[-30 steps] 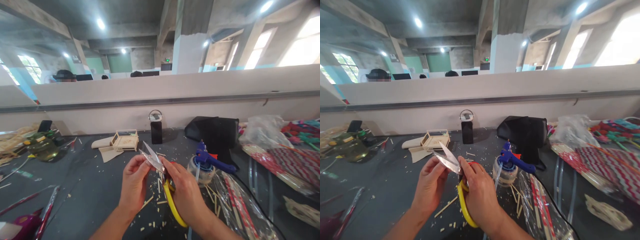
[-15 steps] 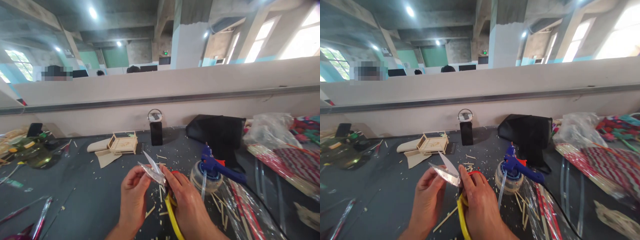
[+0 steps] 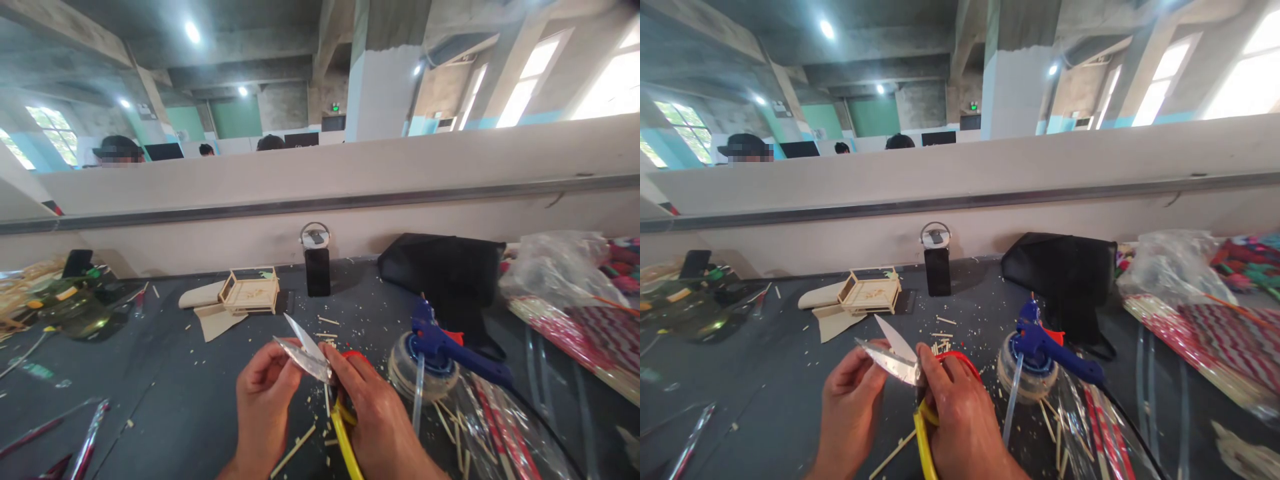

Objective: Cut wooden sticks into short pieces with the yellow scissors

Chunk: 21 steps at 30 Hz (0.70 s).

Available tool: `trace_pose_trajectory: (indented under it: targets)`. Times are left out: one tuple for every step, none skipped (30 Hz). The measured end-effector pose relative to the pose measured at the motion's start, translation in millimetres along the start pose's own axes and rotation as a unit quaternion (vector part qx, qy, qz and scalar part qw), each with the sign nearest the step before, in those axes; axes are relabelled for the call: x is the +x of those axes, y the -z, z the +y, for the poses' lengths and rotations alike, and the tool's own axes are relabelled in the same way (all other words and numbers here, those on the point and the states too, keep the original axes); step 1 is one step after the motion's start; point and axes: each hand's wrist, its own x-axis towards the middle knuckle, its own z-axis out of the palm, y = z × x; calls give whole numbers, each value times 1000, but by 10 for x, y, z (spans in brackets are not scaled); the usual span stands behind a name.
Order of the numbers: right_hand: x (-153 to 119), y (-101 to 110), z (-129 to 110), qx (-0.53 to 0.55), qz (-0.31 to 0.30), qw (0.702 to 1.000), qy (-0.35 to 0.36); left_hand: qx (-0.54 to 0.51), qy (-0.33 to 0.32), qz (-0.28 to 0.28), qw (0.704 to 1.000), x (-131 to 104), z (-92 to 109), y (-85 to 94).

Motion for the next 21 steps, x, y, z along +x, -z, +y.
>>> trace_pose_trajectory:
  targets:
    - [-8,-11,12,-1,8,1000,2,3,-5,2,1000,-3,0,-2]
    - [-15,-22,23,-2,14,1000,4,4,-10,0,1000,-6,-2,-1]
    - [-20,-32,32,-2,18,1000,7,2,-17,-4,1000,-7,-6,3]
    - [-23,-38,38,-1,20,1000,9,-1,-23,-11,1000,-8,-11,10]
    - [-24,-39,39,-1,22,1000,12,-6,-29,-18,999,-7,-15,18]
    - [-21,-34,35,-4,24,1000,14,-12,-31,-26,999,-5,-18,27]
    - [-14,-23,25,-9,27,999,14,-21,-30,-34,999,-1,-18,34]
    - [-5,-7,12,-11,30,999,14,-31,-24,-41,998,4,-14,39]
    - [6,13,-5,-7,31,999,11,-41,-13,-46,998,9,-6,41]
    - [18,34,-23,4,28,1000,4,-50,0,-50,997,13,6,39]
    - [28,55,-40,21,23,1000,-4,-58,11,-52,997,17,21,33]
    - [37,73,-56,39,18,999,-11,-64,21,-52,996,19,37,26]
    - [44,87,-68,53,17,998,-17,-67,28,-52,996,19,53,17]
    - [48,97,-77,59,18,998,-20,-69,32,-52,996,18,69,7]
    - [50,102,-82,59,19,998,-21,-71,35,-54,995,15,83,-2]
    - [50,105,-85,57,22,998,-17,-74,38,-58,995,12,94,-10]
    - [48,105,-85,54,24,998,-12,-77,42,-62,994,9,102,-17]
    - [46,105,-85,53,21,998,-7,-82,47,-70,993,7,107,-22]
    - [44,105,-84,52,16,999,-2,-88,54,-78,992,8,109,-25]
    - [42,105,-83,49,11,999,1,-94,64,-86,990,10,108,-27]
    - [41,105,-82,45,6,999,2,-102,75,-94,988,16,105,-27]
